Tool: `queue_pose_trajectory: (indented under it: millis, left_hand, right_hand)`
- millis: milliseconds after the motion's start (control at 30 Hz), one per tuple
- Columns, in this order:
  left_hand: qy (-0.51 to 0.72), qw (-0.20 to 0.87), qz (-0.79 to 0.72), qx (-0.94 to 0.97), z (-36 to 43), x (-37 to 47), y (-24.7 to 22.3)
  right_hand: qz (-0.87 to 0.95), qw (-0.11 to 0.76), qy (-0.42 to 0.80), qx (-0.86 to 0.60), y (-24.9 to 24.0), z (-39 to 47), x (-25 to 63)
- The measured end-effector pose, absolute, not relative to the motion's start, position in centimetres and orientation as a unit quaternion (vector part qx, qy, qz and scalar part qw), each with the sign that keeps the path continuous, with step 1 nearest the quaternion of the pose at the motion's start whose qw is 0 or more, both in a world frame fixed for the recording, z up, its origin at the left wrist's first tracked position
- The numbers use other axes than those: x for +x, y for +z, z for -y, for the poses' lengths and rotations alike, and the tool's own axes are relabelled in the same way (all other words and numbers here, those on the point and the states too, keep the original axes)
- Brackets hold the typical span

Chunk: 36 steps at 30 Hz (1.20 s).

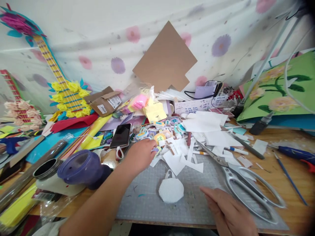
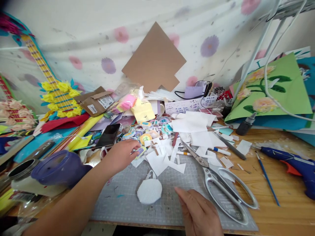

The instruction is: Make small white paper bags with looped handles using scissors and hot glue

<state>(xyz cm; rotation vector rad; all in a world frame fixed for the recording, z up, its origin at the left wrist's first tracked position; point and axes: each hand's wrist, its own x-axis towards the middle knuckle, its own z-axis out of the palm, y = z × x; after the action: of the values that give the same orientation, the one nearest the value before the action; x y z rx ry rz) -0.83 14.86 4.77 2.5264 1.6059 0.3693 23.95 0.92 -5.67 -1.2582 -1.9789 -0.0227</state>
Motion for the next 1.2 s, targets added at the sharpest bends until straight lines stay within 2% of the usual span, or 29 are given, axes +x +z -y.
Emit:
queue_pose_trajectory:
  millis: [267, 400, 500, 633, 767, 867, 1033, 1100, 1200]
  left_hand:
    - [0.221, 0.1, -0.457, 0.856, -15.9, 2.0, 2.6]
    - [0.227, 0.14, -0.434, 0.861, -15.4, 0.9, 1.8]
    - [0.225, 0.162, -0.429, 0.86, -15.2, 0.4, 2.0]
    - [0.228, 0.178, -0.419, 0.861, -15.3, 0.5, 2.0]
    - [0.229, 0.194, -0.393, 0.869, -15.2, 0.7, 1.7]
    - [0.23, 0.208, -0.38, 0.871, -15.2, 0.8, 1.7]
    - [0.198, 0.277, -0.373, 0.863, -14.9, 1.1, 2.1]
    - [0.183, 0.291, -0.372, 0.862, -14.7, 1.3, 2.1]
    - [0.166, 0.274, -0.372, 0.871, -14.6, 1.6, 1.7]
  right_hand:
    - [0.748, 0.423, 0.072, -0.506, -4.5, -1.4, 23.5]
    - [0.729, 0.42, 0.08, -0.535, -4.1, -1.7, 23.2]
    - [0.762, 0.368, 0.073, -0.528, -3.4, -2.1, 22.1]
    - [0.813, 0.257, 0.139, -0.503, -2.0, -3.1, 19.8]
    - [0.824, 0.215, 0.176, -0.494, -1.4, -3.6, 18.2]
    - [0.831, 0.232, 0.158, -0.481, -1.9, -3.5, 18.0]
    - [0.844, 0.328, 0.023, -0.425, -2.6, -2.9, 19.9]
    - [0.839, 0.317, 0.017, -0.442, -2.3, -2.6, 21.2]
    - [0.846, 0.245, 0.08, -0.467, -1.1, -2.5, 23.0]
